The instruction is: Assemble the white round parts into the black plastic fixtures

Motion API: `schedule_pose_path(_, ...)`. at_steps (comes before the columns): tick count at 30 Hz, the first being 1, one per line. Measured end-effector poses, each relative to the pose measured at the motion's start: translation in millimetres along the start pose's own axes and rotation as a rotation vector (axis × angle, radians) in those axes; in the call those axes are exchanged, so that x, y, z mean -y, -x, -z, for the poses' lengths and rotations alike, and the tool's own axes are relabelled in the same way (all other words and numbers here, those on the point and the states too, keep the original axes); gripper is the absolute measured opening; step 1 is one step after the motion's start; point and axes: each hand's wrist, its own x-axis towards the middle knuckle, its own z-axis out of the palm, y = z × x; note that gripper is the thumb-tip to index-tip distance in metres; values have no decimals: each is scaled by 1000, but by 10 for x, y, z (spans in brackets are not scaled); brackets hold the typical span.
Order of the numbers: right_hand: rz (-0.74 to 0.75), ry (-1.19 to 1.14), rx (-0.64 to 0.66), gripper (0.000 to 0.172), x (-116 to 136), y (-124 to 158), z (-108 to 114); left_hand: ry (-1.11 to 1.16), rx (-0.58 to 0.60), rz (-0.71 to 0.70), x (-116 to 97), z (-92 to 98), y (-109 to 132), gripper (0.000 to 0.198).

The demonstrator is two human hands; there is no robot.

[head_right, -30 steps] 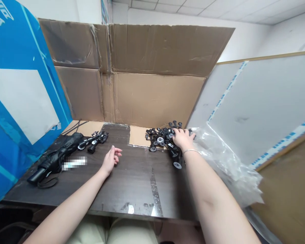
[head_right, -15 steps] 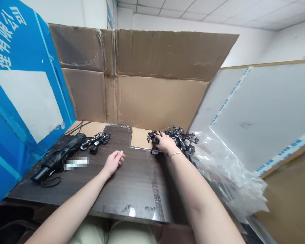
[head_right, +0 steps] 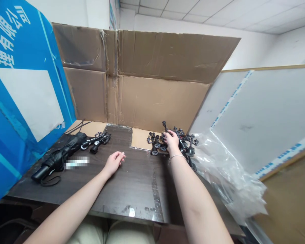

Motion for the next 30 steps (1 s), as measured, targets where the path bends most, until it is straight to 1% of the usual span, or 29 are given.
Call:
schedule_pose_path(2, -51, -93, -28, 34, 77, 61, -75, -6, 2, -3, 10, 1, -3, 37)
schedule_pose_path(4, -112, -226, -8, 33, 176, 191, -166, -12, 4, -4, 18, 1, -6, 36)
schedule_pose_path(6, -240, -545, 77, 34, 283, 399, -264, -17, 9, -6, 21, 0, -8, 35)
schedule_pose_path(8, -331, -721, 190, 33, 381, 665, -362, -13, 17, -14, 17, -3, -8, 35)
schedule_pose_path(11, -470, -819, 364, 30, 484, 1094, -495, 52, 1, -64, 3, -12, -1, 34)
schedule_pose_path(12, -497, -837, 420, 30, 503, 1224, -533, 83, -7, -96, -1, -15, 4, 37)
schedule_pose_path(14, -527, -862, 507, 29, 522, 1441, -597, 119, 2, -166, -7, -19, 18, 48)
schedule_pose_path(16, -515, -871, 559, 29, 521, 1589, -642, 93, 59, -222, -5, -19, 34, 56)
schedule_pose_path(18, -472, -868, 580, 29, 507, 1673, -665, 22, 121, -260, 7, -18, 47, 58)
schedule_pose_path(20, -439, -861, 585, 30, 488, 1711, -670, -60, 151, -295, 27, -18, 52, 59)
schedule_pose_path(24, -443, -851, 577, 32, 448, 1728, -656, -155, 141, -353, 76, -20, 38, 49)
schedule_pose_path(27, -449, -830, 577, 34, 433, 1735, -651, -163, 121, -355, 93, -16, 21, 44)
schedule_pose_path(30, -443, -807, 604, 37, 426, 1743, -649, -158, 120, -342, 88, -12, 17, 42)
